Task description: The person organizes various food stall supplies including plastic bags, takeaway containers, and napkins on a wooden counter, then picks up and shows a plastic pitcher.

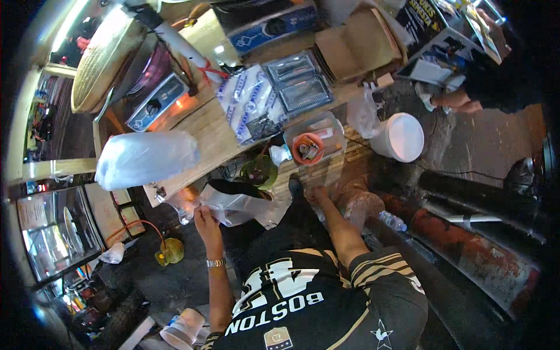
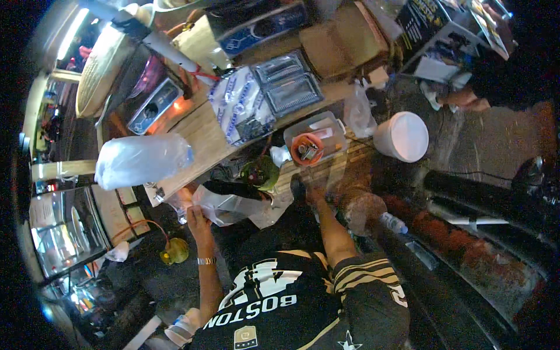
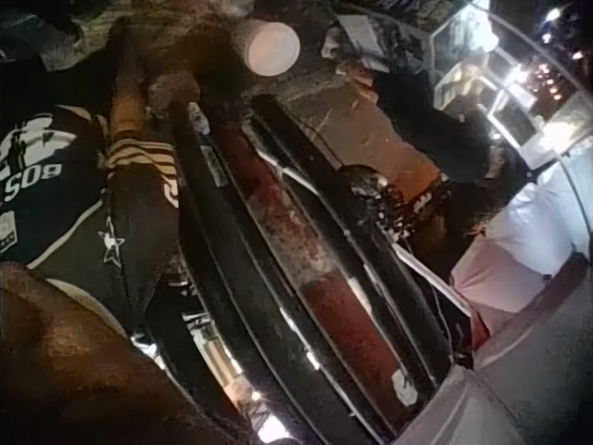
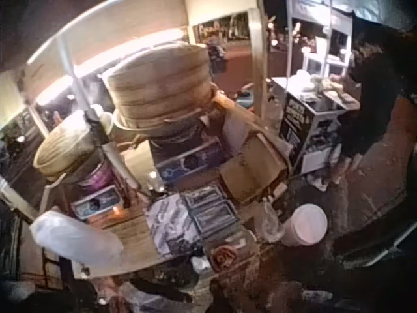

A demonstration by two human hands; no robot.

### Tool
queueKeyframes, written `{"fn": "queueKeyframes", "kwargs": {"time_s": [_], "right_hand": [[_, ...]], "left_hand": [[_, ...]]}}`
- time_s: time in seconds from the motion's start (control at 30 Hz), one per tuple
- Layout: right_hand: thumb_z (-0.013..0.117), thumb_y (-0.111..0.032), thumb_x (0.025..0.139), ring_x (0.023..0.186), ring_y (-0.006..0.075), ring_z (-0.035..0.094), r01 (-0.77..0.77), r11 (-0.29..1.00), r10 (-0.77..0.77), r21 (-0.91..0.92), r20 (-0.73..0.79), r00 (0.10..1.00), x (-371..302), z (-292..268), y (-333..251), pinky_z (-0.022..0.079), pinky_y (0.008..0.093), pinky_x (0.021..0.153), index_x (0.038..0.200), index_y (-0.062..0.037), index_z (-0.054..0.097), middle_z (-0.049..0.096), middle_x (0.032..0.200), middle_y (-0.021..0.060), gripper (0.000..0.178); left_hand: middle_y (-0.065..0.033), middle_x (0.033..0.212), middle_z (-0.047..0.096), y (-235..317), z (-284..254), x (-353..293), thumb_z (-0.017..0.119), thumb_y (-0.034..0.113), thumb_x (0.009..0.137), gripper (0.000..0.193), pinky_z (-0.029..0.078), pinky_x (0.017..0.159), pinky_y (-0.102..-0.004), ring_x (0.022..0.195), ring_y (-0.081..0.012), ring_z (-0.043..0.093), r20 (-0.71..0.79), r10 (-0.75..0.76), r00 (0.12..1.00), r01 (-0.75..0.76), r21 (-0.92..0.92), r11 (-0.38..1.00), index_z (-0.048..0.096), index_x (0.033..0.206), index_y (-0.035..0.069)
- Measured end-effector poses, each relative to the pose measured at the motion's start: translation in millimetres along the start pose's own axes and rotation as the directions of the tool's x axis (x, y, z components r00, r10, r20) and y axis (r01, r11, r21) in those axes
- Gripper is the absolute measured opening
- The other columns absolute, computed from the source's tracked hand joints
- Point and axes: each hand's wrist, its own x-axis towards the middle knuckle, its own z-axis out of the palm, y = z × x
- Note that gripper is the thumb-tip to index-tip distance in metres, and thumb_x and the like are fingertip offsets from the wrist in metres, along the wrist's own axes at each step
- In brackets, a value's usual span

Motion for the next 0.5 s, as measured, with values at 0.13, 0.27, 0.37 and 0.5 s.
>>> {"fn": "queueKeyframes", "kwargs": {"time_s": [0.13,0.27,0.37,0.5], "right_hand": [[0.062,-0.038,0.092,0.063,0.0302,0.063,0.171,0.93,-0.229,-0.326,-0.149,0.962,19,-7,46,0.053,0.0443,0.054,0.105,-0.0038,0.063,0.064,0.079,0.0128,0.037],[0.044,-0.048,0.099,0.058,0.0288,0.059,-0.138,0.866,-0.142,0.48,0.501,0.854,69,-35,76,0.05,0.0395,0.05,0.103,-0.0039,0.063,0.064,0.077,0.0112,0.048],[0.034,-0.049,0.101,0.054,0.0267,0.056,-0.137,0.847,0.085,0.514,0.123,0.989,90,-6,102,0.048,0.0381,0.052,0.097,-0.0075,0.065,0.062,0.074,0.0094,0.052],[0.04,-0.045,0.099,0.057,0.027,0.056,0.231,0.844,-0.292,-0.483,-0.053,0.955,174,-24,135,0.047,0.0445,0.06,0.094,-0.0108,0.068,0.062,0.075,0.0093,0.045]], "left_hand": [[0.0015,0.086,0.047,2,9,-1,0.053,0.029,0.103,0.023,0.04,0.059,-0.0219,0.073,-0.0072,0.044,0.088,0.05,0.995,-0.067,0.201,0.977,0.053,0.098,0.006],[-0.0005,0.084,0.049,-5,4,-2,0.052,0.027,0.102,0.022,0.043,0.068,-0.0238,0.075,-0.0105,0.045,0.104,0.058,0.993,-0.089,0.327,0.941,0.057,0.103,0.006],[-0.0009,0.091,0.052,-21,-12,-14,0.053,0.015,0.1,0.013,0.041,0.074,-0.0284,0.08,-0.0114,0.047,0.05,0.084,0.995,-0.097,0.355,0.93,0.054,0.097,0.003],[-0.0016,0.087,0.054,-69,-20,18,0.053,0.013,0.099,0.01,0.044,0.073,-0.0312,0.081,-0.0133,0.05,0.282,-0.057,0.958,-0.076,0.439,0.895,0.054,0.094,0.004]]}}
